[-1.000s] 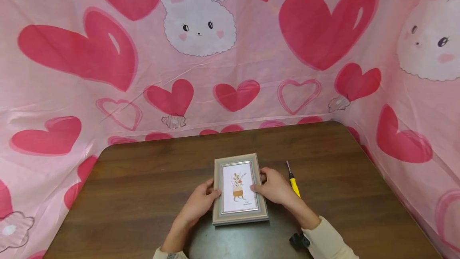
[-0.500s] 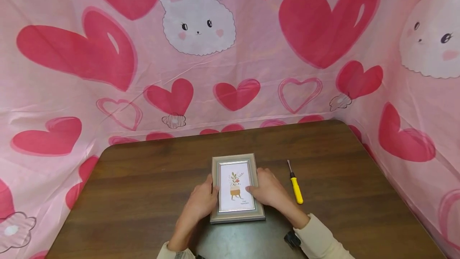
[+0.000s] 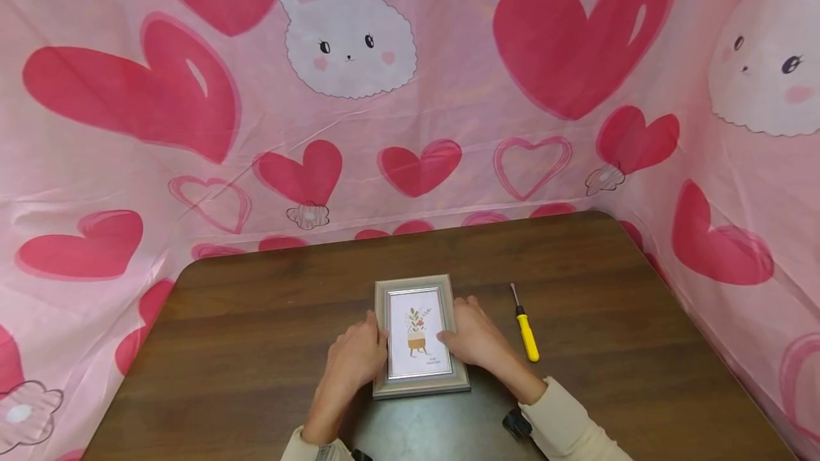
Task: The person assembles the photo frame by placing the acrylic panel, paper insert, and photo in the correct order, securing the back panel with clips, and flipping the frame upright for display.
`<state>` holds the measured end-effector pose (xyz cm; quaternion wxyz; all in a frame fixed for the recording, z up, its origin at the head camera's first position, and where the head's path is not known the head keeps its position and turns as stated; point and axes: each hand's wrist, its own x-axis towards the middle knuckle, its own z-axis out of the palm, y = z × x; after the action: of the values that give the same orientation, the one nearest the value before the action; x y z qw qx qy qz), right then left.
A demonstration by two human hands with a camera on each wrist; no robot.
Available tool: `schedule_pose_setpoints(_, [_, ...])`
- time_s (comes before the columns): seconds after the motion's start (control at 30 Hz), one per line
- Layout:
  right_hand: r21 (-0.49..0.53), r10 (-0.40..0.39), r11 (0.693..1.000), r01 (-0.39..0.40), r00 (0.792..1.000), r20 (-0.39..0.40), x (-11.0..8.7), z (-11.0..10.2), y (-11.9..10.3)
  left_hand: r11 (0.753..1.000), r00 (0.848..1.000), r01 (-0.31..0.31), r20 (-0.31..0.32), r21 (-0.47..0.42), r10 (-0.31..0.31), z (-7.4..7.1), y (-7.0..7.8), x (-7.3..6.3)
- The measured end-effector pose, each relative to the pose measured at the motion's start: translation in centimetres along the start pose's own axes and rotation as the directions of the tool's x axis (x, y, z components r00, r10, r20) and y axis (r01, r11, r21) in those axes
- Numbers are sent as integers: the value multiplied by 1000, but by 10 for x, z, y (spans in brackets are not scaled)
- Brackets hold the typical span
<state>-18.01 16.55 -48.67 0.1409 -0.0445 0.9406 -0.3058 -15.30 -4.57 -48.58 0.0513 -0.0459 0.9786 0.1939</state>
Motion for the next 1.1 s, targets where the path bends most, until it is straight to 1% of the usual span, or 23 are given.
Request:
schedule_pose_setpoints(0.13, [-8,4,1000,-4,1000,0,-1,0,0,1000,1000,-3,-5,13,4,0,1,-1])
schedule_pose_setpoints(0.3, [-10,17,1000,-17,1000,13,-2,0,1,1000,999,-9,-36,19,10,2,3,-4])
schedule_pose_setpoints(0.47, [-5,33,999,-33,999,17,0,-2,1,1000,999,-10,-36,-16,9,3,3,-4])
schedule_pose_setpoints(0.63, [12,27,1000,-28,999,20,2,-1,1,999,1000,-11,-23,-43,10,7,-3,-2])
schedule_pose_setpoints(0.77, [19,23,1000,-24,999,23,2,0,2,997,999,-20,-35,-76,17,9,-7,-3])
schedule_pose_setpoints(0.97, [22,14,1000,-15,999,31,3,-1,3,991,998,-23,-69,-132,14,10,-10,-3])
schedule_pose_setpoints(1.03, [26,12,1000,-13,999,36,4,-1,3,990,997,-22,-75,-141,12,11,-11,-3])
schedule_pose_setpoints(1.1, [27,11,1000,-12,999,38,4,-1,3,989,998,-16,-67,-147,6,11,-12,-4])
